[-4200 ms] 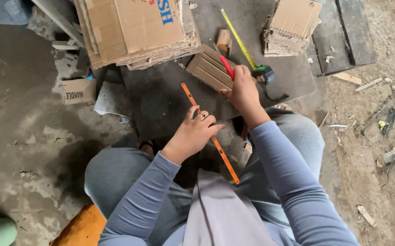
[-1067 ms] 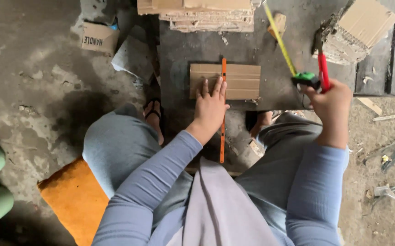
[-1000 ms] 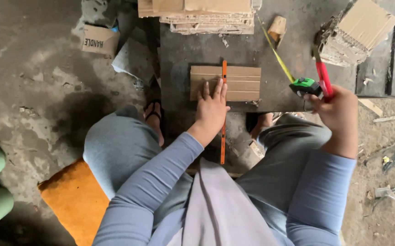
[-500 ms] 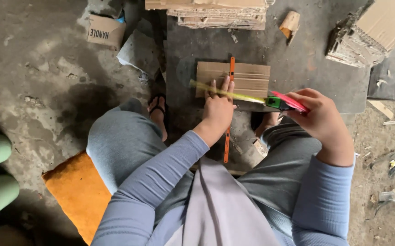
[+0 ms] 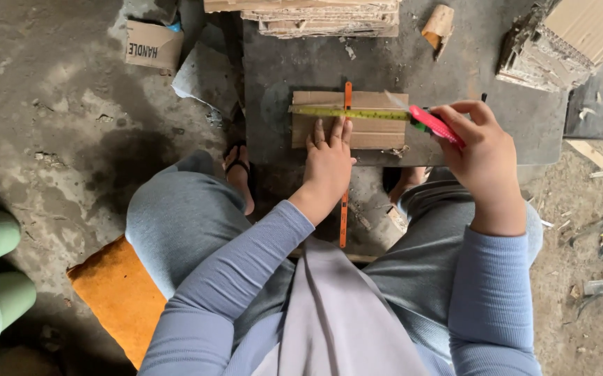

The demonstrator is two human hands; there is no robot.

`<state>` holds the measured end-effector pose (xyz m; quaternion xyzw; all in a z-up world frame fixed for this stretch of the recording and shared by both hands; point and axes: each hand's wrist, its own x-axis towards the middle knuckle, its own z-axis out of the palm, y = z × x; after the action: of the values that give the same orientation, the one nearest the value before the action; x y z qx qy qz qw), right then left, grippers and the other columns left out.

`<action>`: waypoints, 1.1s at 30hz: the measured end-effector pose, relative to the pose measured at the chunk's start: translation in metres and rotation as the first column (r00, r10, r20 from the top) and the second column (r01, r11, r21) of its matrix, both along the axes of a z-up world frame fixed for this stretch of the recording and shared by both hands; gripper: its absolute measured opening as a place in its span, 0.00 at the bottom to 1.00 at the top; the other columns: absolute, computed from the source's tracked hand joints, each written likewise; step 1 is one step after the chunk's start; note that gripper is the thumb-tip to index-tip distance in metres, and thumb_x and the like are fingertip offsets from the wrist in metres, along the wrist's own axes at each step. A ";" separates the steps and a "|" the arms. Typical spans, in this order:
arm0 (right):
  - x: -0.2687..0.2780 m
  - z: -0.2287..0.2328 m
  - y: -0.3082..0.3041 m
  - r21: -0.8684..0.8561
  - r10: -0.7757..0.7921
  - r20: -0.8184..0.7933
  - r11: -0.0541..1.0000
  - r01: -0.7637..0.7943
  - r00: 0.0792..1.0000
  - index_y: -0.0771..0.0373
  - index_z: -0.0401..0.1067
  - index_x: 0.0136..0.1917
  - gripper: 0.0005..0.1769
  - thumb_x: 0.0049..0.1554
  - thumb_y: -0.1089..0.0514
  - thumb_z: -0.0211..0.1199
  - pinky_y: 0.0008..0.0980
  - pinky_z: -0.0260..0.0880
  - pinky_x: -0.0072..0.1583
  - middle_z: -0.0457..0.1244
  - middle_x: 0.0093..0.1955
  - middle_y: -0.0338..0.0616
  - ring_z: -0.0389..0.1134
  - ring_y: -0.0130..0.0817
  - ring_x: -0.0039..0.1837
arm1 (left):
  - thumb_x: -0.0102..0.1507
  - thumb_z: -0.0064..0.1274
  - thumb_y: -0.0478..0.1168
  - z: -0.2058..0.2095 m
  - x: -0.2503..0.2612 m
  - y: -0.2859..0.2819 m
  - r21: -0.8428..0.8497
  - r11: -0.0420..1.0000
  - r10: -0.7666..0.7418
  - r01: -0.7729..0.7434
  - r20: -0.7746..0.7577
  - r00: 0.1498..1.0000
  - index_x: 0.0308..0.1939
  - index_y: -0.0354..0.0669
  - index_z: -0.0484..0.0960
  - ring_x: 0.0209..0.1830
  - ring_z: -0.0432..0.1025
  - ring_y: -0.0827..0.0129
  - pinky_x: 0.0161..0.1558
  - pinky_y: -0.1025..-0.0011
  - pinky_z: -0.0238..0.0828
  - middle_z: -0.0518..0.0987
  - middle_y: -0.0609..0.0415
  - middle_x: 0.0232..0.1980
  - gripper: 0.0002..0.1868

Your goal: Measuring and cutting cardboard pieces using a utility knife and tape measure

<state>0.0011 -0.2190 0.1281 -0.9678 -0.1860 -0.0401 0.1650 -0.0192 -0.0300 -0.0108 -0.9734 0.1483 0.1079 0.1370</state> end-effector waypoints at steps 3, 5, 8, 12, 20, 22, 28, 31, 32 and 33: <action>0.006 -0.010 -0.005 -0.009 -0.038 -0.013 0.999 0.038 0.999 0.56 0.68 0.54 0.16 0.51 0.64 0.60 0.31 0.59 0.32 0.59 0.52 0.43 0.62 0.36 0.41 | 0.61 0.27 0.60 0.002 0.003 -0.001 -0.020 0.999 0.029 -0.031 -0.070 0.997 0.65 0.43 0.37 0.64 0.45 0.46 0.56 0.58 0.54 0.37 0.52 0.68 0.37; 0.007 -0.017 -0.007 -0.022 -0.075 -0.010 0.997 0.075 0.997 0.54 0.68 0.55 0.18 0.50 0.63 0.62 0.36 0.62 0.36 0.59 0.51 0.42 0.64 0.43 0.41 | 0.62 0.30 0.57 0.011 0.003 0.000 -0.077 0.996 0.026 -0.037 -0.136 0.990 0.65 0.40 0.38 0.64 0.44 0.42 0.57 0.53 0.50 0.37 0.48 0.68 0.37; 0.011 -0.028 -0.010 -0.058 -0.109 0.004 0.992 0.109 0.994 0.49 0.67 0.56 0.20 0.50 0.60 0.62 0.41 0.65 0.40 0.59 0.50 0.39 0.66 0.49 0.42 | 0.62 0.33 0.55 0.011 0.003 -0.001 -0.124 0.991 0.033 -0.057 -0.186 0.982 0.66 0.39 0.40 0.64 0.43 0.39 0.58 0.49 0.48 0.37 0.44 0.69 0.36; 0.013 -0.037 -0.015 -0.097 -0.120 0.005 0.988 0.120 0.993 0.45 0.66 0.56 0.20 0.50 0.58 0.62 0.42 0.66 0.40 0.58 0.51 0.37 0.66 0.48 0.41 | 0.62 0.34 0.55 0.011 0.003 -0.001 -0.127 0.990 0.041 -0.064 -0.174 0.984 0.66 0.39 0.42 0.64 0.44 0.40 0.58 0.49 0.49 0.38 0.44 0.69 0.36; 0.016 -0.034 -0.016 -0.122 -0.163 -0.102 0.981 0.150 0.981 0.46 0.65 0.57 0.19 0.50 0.57 0.59 0.45 0.66 0.40 0.58 0.52 0.36 0.65 0.51 0.40 | 0.61 0.35 0.55 0.005 0.003 0.001 -0.184 0.981 0.033 -0.063 -0.163 0.986 0.66 0.39 0.42 0.64 0.44 0.38 0.58 0.49 0.47 0.38 0.44 0.69 0.37; 0.016 -0.035 -0.017 -0.121 -0.159 -0.101 0.982 0.147 0.982 0.47 0.65 0.57 0.19 0.50 0.57 0.59 0.45 0.66 0.40 0.58 0.52 0.36 0.66 0.51 0.40 | 0.61 0.36 0.54 0.006 0.002 0.002 -0.205 0.977 0.025 -0.057 -0.157 0.987 0.66 0.39 0.42 0.64 0.44 0.38 0.57 0.48 0.48 0.39 0.43 0.68 0.37; 0.017 -0.031 -0.016 -0.110 -0.154 -0.114 0.984 0.142 0.981 0.50 0.66 0.57 0.19 0.51 0.57 0.58 0.46 0.66 0.40 0.58 0.52 0.38 0.65 0.52 0.41 | 0.61 0.35 0.54 0.007 0.002 0.003 -0.227 0.971 0.032 -0.074 -0.183 0.983 0.66 0.38 0.41 0.64 0.43 0.38 0.58 0.49 0.46 0.38 0.43 0.69 0.36; 0.017 -0.032 -0.017 -0.123 -0.154 -0.114 0.982 0.140 0.981 0.49 0.66 0.57 0.19 0.51 0.57 0.58 0.46 0.66 0.40 0.58 0.52 0.37 0.66 0.51 0.42 | 0.61 0.35 0.54 0.009 0.001 0.004 -0.232 0.970 0.030 -0.070 -0.175 0.984 0.66 0.38 0.40 0.64 0.43 0.38 0.58 0.48 0.46 0.38 0.43 0.69 0.37; 0.017 -0.033 -0.017 -0.121 -0.154 -0.118 0.983 0.139 0.981 0.49 0.65 0.57 0.19 0.51 0.57 0.58 0.46 0.66 0.40 0.58 0.52 0.37 0.65 0.51 0.42 | 0.61 0.36 0.54 0.011 0.001 0.005 -0.251 0.965 0.027 -0.072 -0.176 0.984 0.66 0.38 0.40 0.64 0.44 0.38 0.58 0.49 0.47 0.39 0.43 0.68 0.37; 0.017 -0.033 -0.018 -0.120 -0.153 -0.121 0.983 0.138 0.981 0.49 0.65 0.57 0.19 0.51 0.56 0.58 0.46 0.66 0.40 0.58 0.52 0.37 0.65 0.51 0.42 | 0.61 0.37 0.54 0.012 0.002 0.006 -0.271 0.960 0.025 -0.073 -0.176 0.984 0.66 0.38 0.41 0.64 0.44 0.38 0.58 0.49 0.47 0.40 0.42 0.68 0.38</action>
<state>0.0181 -0.2365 0.0950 -0.9870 -0.1055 0.0212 0.1194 -0.0175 -0.0241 0.0013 -0.9736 0.1488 0.1726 -0.0161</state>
